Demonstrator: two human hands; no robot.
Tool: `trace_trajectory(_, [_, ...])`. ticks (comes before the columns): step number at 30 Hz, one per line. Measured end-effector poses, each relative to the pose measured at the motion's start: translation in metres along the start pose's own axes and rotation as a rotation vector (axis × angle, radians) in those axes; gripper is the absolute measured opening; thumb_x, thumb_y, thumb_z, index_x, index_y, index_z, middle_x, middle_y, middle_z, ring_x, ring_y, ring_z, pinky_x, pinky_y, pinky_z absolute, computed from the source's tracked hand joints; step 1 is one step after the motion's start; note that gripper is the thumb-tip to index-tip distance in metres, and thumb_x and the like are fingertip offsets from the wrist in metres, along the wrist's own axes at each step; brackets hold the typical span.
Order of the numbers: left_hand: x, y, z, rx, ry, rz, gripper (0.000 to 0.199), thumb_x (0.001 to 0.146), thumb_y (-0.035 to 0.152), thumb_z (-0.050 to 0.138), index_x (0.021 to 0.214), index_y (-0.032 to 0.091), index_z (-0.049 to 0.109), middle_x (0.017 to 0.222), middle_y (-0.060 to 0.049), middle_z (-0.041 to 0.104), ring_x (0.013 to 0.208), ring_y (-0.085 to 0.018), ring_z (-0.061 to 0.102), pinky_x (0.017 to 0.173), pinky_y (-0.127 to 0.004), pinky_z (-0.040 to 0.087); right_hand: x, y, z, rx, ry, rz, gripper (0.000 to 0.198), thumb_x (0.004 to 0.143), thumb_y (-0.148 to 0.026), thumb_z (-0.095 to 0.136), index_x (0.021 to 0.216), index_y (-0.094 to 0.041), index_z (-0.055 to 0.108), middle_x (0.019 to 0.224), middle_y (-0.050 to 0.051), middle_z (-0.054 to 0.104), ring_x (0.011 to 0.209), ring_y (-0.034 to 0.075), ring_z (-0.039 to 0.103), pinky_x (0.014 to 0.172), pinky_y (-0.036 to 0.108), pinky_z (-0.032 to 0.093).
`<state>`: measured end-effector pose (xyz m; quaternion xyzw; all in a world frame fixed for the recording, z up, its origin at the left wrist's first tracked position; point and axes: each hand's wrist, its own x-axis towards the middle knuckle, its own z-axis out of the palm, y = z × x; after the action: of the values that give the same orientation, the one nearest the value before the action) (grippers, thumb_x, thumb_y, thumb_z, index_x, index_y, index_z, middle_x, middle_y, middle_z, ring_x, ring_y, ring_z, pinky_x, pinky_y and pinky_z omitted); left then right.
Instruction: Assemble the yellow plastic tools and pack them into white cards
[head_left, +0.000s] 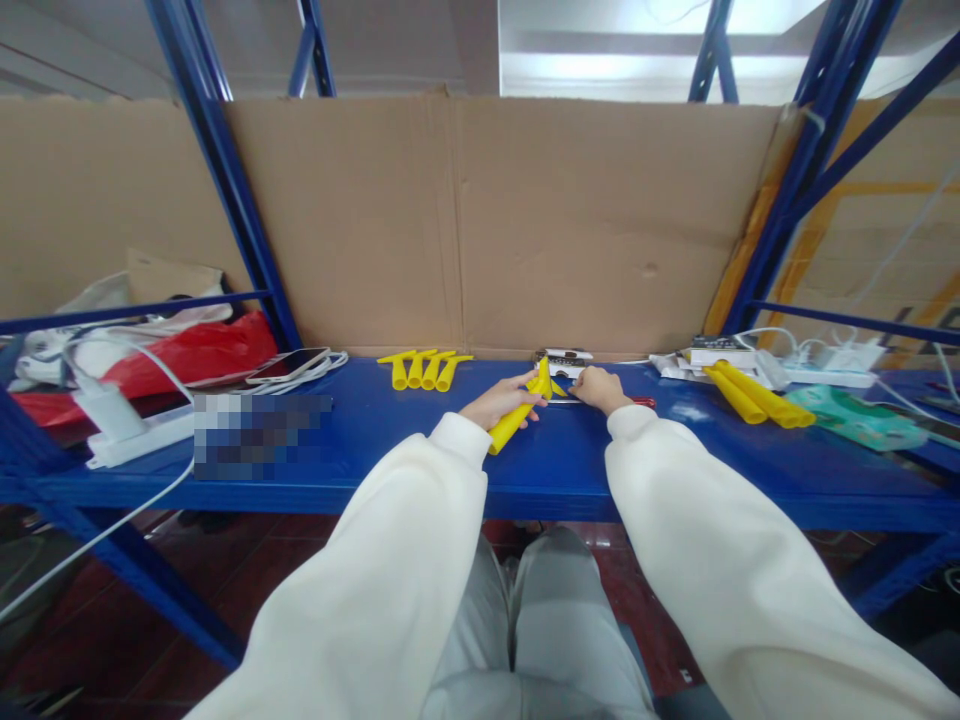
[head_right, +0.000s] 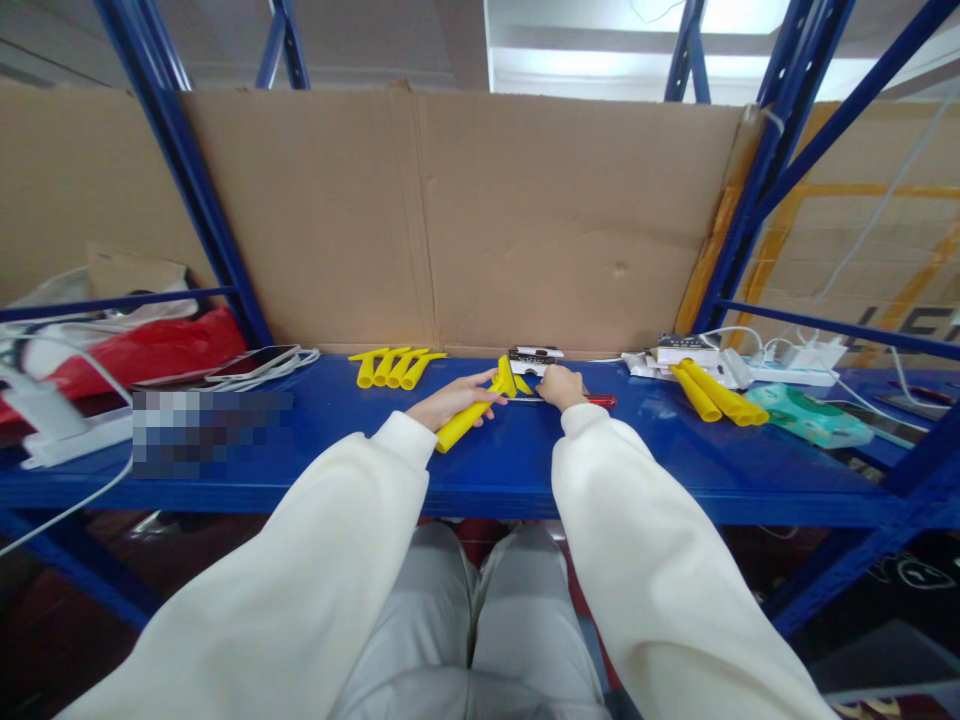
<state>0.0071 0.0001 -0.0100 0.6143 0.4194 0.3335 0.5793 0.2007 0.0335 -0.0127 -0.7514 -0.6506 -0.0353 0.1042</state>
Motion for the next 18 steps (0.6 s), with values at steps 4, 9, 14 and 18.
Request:
trace_trajectory(4, [0.001,0.000,-0.001,-0.045,0.003,-0.020,0.075,0.090,0.003,0.055,0.159,0.020,0.029,0.095,-0.008,0.074,0.052,-0.009,0.059,0.041,-0.017,0.044,0.000,-0.001,0.000,-0.014,-0.007,0.004,0.033,0.090,-0.024,0.057,0.117,-0.010,0.071,0.118,0.022,0.073,0.121,0.031,0.065,0.099,0.038,0.048])
trace_trajectory(9, [0.008,-0.004,-0.005,-0.091,-0.022,-0.045,0.079,0.089,0.004,0.059,0.160,0.022,0.027,0.095,-0.008,0.074,0.052,-0.009,0.061,0.042,-0.016,0.045,-0.001,-0.002,-0.001,-0.011,-0.015,-0.001,0.035,0.088,-0.025,0.060,0.118,-0.011,0.071,0.118,0.021,0.073,0.119,0.031,0.066,0.096,0.035,0.049])
trace_trajectory(14, [0.008,-0.003,-0.005,-0.118,-0.021,-0.059,0.077,0.091,0.003,0.055,0.160,0.022,0.026,0.095,-0.009,0.075,0.050,-0.009,0.060,0.041,-0.016,0.044,-0.001,0.001,-0.002,0.012,-0.014,-0.009,0.031,0.086,-0.020,0.058,0.112,-0.011,0.073,0.115,0.021,0.074,0.117,0.030,0.067,0.094,0.034,0.050])
trace_trajectory(18, [0.004,0.000,-0.003,-0.132,-0.016,-0.071,0.077,0.091,0.002,0.053,0.160,0.021,0.025,0.098,-0.010,0.075,0.049,-0.009,0.060,0.040,-0.016,0.044,0.003,0.006,0.001,0.113,0.054,-0.005,0.027,0.083,-0.015,0.057,0.102,-0.011,0.076,0.110,0.021,0.075,0.113,0.032,0.068,0.093,0.035,0.050])
